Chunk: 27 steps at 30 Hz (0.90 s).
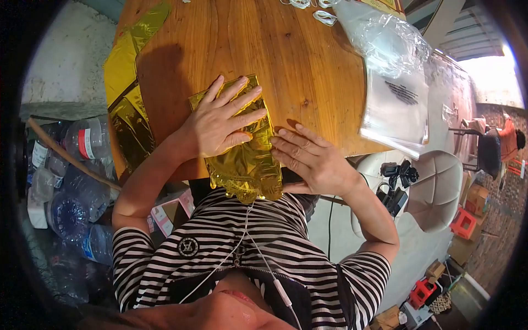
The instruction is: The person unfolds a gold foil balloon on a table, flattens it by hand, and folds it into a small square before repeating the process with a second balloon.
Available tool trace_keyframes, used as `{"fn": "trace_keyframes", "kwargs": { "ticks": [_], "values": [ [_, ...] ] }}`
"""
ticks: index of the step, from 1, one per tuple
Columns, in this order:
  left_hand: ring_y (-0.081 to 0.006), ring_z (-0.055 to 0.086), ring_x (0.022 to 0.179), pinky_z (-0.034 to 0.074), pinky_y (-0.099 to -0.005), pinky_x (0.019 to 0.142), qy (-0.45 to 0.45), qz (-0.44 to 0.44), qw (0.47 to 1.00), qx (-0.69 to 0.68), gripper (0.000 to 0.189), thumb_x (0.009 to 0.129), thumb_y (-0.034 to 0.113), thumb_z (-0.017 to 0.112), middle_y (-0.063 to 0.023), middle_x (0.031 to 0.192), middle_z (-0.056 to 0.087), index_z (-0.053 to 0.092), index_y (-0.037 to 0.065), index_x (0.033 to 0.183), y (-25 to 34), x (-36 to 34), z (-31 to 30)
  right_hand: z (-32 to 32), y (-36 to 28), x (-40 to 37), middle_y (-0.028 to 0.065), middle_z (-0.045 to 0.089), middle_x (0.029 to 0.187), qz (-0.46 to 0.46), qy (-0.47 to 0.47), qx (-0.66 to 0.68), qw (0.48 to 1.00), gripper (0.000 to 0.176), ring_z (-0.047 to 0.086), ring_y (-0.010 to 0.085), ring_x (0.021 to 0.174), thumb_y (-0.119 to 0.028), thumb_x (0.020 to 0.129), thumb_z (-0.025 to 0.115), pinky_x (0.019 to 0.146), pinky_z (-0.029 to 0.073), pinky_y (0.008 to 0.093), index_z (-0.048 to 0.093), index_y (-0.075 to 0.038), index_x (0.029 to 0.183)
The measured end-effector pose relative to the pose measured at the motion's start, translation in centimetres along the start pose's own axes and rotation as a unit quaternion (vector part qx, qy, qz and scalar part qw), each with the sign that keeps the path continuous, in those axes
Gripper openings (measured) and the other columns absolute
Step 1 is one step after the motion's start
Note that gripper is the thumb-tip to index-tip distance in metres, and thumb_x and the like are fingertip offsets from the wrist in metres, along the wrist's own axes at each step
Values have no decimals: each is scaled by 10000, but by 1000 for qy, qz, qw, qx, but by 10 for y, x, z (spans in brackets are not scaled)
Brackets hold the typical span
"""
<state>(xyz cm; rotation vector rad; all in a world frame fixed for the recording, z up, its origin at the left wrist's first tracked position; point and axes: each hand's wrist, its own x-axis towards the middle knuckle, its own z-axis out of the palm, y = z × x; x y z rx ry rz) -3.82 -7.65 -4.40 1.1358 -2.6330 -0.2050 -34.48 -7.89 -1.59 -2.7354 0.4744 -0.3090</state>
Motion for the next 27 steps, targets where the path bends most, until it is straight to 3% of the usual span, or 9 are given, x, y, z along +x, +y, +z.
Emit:
{"fn": "trace_keyframes", "kwargs": {
  "ticks": [5,8,11,27],
  "values": [
    [-361,279,1528,139,-588,1249,-2,-8,1000,-14,629,925,436,655,-109,1639,356,524,212,1498,3,1,-4,3,6,9,144,538,1507,39,38,-37,998,564,445,329,1454,-317,880,697,1234,294,528,630,-14,1350],
    [-356,269,1535,134,-579,1253,5,-13,1000,-16,661,928,432,653,-120,1646,342,493,182,1519,1,1,-1,5,6,14,116,467,1569,76,17,-81,994,518,355,289,1509,-312,931,648,1260,234,494,628,-42,1373],
    [-357,263,1539,131,-575,1254,3,-13,1000,-16,687,932,437,646,-132,1652,326,466,164,1537,1,0,-2,7,6,16,159,502,1533,66,41,-71,994,507,409,347,1473,-265,901,674,1242,271,537,636,-41,1354],
    [-363,245,1547,117,-571,1257,8,-11,999,-32,685,941,433,625,-154,1657,310,458,161,1548,2,1,-5,5,10,30,167,469,1556,73,38,-47,996,528,383,361,1485,-308,921,669,1239,263,535,621,-58,1384]
  ]
}}
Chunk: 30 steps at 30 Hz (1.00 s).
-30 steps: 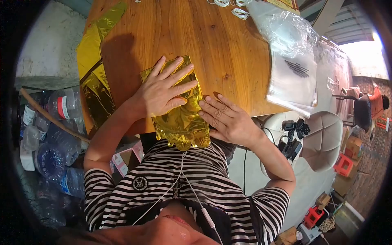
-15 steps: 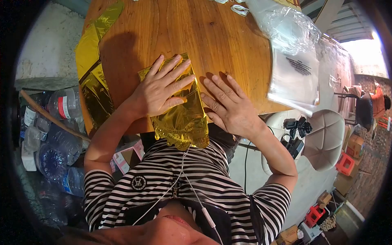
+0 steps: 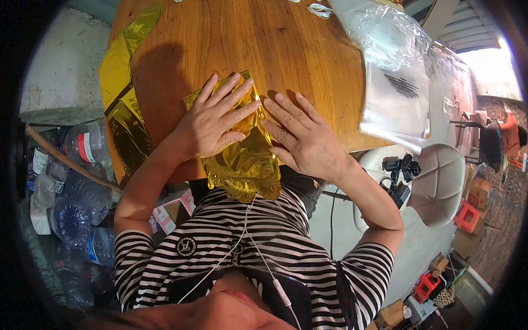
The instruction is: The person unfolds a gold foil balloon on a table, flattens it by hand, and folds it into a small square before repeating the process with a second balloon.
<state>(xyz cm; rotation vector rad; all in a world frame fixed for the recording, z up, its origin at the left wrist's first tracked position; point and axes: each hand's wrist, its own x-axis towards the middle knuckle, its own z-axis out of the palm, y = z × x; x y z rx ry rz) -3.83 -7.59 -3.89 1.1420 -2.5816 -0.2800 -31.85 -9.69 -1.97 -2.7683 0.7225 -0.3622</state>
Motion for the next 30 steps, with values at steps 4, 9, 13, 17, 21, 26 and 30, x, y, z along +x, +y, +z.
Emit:
{"fn": "trace_keyframes", "kwargs": {
  "ticks": [4,9,13,17,21,26,30],
  "values": [
    [-366,259,1542,119,-570,1256,-7,-4,1000,-1,693,932,425,639,-158,1656,313,463,155,1546,0,0,0,-1,2,-2,162,453,1570,16,-2,13,1000,520,367,359,1494,-310,940,654,1244,246,533,613,-70,1400],
    [-365,266,1540,127,-565,1254,2,-1,1000,-12,697,916,412,666,-163,1656,313,483,140,1532,1,1,-1,2,3,-1,163,437,1582,25,-2,6,1000,507,346,355,1507,-319,956,640,1248,236,530,615,-81,1403],
    [-362,266,1540,130,-562,1254,1,-8,1000,-13,701,907,407,678,-166,1652,319,492,128,1523,2,2,-1,0,3,2,166,422,1591,17,4,24,1000,518,339,359,1509,-317,965,627,1249,234,531,593,-84,1427],
    [-361,264,1540,131,-562,1254,4,-8,1000,-4,715,903,402,684,-167,1647,325,480,124,1529,1,1,0,2,3,-1,167,422,1590,42,1,28,999,513,338,364,1509,-317,968,623,1249,235,528,589,-96,1430],
    [-358,260,1542,133,-561,1254,-2,-7,1000,-8,724,898,392,694,-166,1647,325,474,118,1531,1,1,0,0,5,-5,168,426,1587,51,8,8,999,490,340,362,1509,-319,969,621,1249,239,522,609,-98,1406],
    [-361,259,1542,131,-557,1256,-6,-11,1000,-15,722,893,378,701,-167,1650,318,478,110,1525,1,2,-1,-1,6,1,171,427,1585,21,1,-1,1000,453,346,364,1504,-338,970,621,1244,250,525,647,-102,1357],
    [-366,261,1540,127,-558,1256,-1,-7,1000,-16,726,887,373,704,-176,1650,315,480,103,1523,1,1,-2,0,9,2,167,420,1590,11,-3,32,999,450,340,365,1506,-362,966,629,1243,252,531,658,-123,1346]
  ]
}}
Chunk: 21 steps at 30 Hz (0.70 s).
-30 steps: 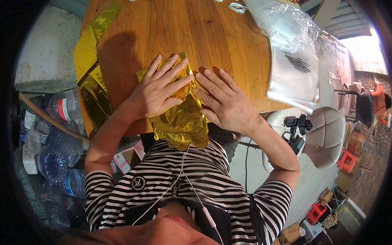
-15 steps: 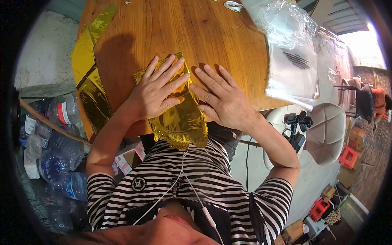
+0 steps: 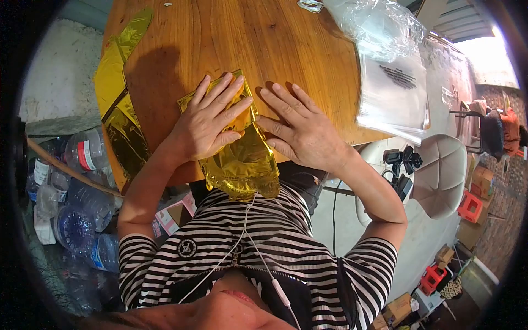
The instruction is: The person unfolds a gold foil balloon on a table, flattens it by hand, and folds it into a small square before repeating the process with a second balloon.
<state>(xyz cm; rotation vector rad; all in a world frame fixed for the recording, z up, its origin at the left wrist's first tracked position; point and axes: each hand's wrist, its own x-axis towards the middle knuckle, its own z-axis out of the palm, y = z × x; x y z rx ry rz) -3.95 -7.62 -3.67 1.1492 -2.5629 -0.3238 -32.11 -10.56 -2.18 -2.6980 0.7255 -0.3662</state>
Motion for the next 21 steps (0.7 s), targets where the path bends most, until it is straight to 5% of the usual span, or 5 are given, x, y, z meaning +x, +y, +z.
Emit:
{"fn": "trace_keyframes", "kwargs": {
  "ticks": [12,18,21],
  "values": [
    [-369,265,1537,131,-565,1250,-10,4,1000,9,699,909,382,669,-180,1645,324,485,89,1516,-1,1,0,-3,1,-3,156,413,1600,-25,-9,15,1000,451,328,360,1516,-363,947,661,1243,251,523,680,-129,1332],
    [-383,358,1485,206,-611,1205,0,15,999,30,708,906,436,680,-185,1606,390,500,117,1512,-1,1,2,-7,14,1,126,619,1401,-66,45,71,994,340,550,337,1352,-265,922,676,1162,405,482,718,-85,1207],
    [-385,356,1484,208,-615,1202,1,17,999,27,690,910,441,682,-189,1602,394,523,98,1487,-1,1,2,-8,13,13,78,682,1281,-130,100,-83,983,305,645,267,1205,-166,881,656,1080,495,404,718,-66,1162]
  ]
}}
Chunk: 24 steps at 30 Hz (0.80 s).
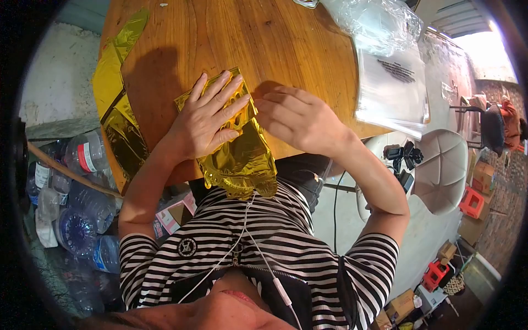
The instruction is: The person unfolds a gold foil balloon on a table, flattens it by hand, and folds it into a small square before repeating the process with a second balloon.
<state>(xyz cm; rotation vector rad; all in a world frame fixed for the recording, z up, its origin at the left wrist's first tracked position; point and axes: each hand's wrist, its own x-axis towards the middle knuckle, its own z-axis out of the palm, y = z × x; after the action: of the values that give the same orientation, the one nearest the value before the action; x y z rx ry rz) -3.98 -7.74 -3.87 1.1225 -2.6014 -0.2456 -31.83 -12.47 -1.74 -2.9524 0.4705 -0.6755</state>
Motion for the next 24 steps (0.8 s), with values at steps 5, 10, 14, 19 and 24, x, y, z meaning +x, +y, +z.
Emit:
{"fn": "trace_keyframes", "kwargs": {
  "ticks": [5,10,14,19,24],
  "values": [
    [-376,353,1487,214,-612,1202,10,4,1000,2,654,908,438,682,-184,1598,398,571,52,1425,-1,-1,1,8,12,18,35,691,1231,-166,8,-125,978,347,655,187,1115,-145,823,639,1001,539,321,716,-61,1151],
    [-346,350,1493,209,-593,1215,14,-10,1000,6,713,910,465,665,-158,1598,405,523,34,1461,0,0,1,15,18,21,33,686,1192,-192,17,-131,973,324,662,193,1085,-182,799,664,953,548,312,715,-50,1090],
    [-331,344,1498,198,-575,1229,6,-10,1000,18,745,922,482,647,-140,1603,404,476,46,1502,0,-1,1,18,21,24,27,680,1150,-219,28,-118,968,269,666,200,1040,-186,776,687,894,552,305,706,-39,1001],
    [-327,339,1503,189,-570,1237,9,-13,1000,15,727,933,474,646,-137,1604,405,476,69,1512,1,-1,-1,18,21,16,37,677,1123,-147,40,-91,984,242,660,206,1016,-181,776,715,850,552,312,701,-56,983],
    [-325,335,1506,181,-567,1241,14,-8,1000,11,727,937,486,641,-138,1603,406,475,78,1515,1,-1,-1,15,-4,0,70,683,1184,11,-7,3,1000,336,662,243,1086,-219,811,807,880,561,348,724,-27,1073]
  ]
}}
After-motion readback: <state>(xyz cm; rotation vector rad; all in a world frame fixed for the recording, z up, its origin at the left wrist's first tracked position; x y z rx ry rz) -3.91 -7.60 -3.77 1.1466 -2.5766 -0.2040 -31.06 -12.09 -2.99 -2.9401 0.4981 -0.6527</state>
